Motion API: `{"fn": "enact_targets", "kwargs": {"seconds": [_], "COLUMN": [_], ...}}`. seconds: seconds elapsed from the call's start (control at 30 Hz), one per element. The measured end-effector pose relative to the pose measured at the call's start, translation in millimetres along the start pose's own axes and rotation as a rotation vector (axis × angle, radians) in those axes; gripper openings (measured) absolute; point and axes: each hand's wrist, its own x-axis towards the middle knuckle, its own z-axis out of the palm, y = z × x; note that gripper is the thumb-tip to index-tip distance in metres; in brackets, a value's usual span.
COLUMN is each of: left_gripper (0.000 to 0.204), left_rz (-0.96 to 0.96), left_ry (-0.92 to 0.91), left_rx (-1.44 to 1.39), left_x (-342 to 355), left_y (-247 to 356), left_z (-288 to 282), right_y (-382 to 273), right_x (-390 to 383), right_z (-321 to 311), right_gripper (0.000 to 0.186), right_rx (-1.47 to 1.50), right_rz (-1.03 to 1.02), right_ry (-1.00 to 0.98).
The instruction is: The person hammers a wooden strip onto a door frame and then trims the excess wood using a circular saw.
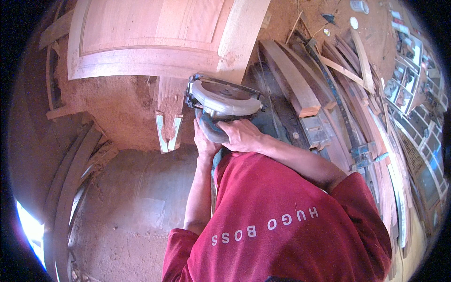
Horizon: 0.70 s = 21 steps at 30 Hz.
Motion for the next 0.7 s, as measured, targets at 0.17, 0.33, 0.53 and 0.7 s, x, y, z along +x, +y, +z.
{"fn": "enact_targets", "kwargs": {"seconds": [0.17,0.33,0.53,0.7], "left_gripper": [0.077,0.072,0.066,0.070], "left_rz": [-0.022,0.054,0.141,0.025], "left_ry": [-0.004,0.013,0.086,-0.007], "left_rx": [-0.050,0.012,0.112,0.067], "left_x": [0.2,-2.6,-2.3,-1.3], "left_y": [8.1,-7.3,-4.9,2.2], "left_z": [-4.6,13.0,19.9,14.2], "right_y": [1.7,12.5,23.5,16.8], "right_x": [-0.4,-3.0,-6.0,-5.8], "right_z": [2.0,5.9,9.8,2.4], "right_gripper": [0.043,0.046,0.047,0.042], "right_rx": [0.016,-0.007,0.020,0.017], "right_rz": [-0.004,0.000,-0.054,-0.041], "right_ry": [0.013,0.006,0.054,0.052]}}
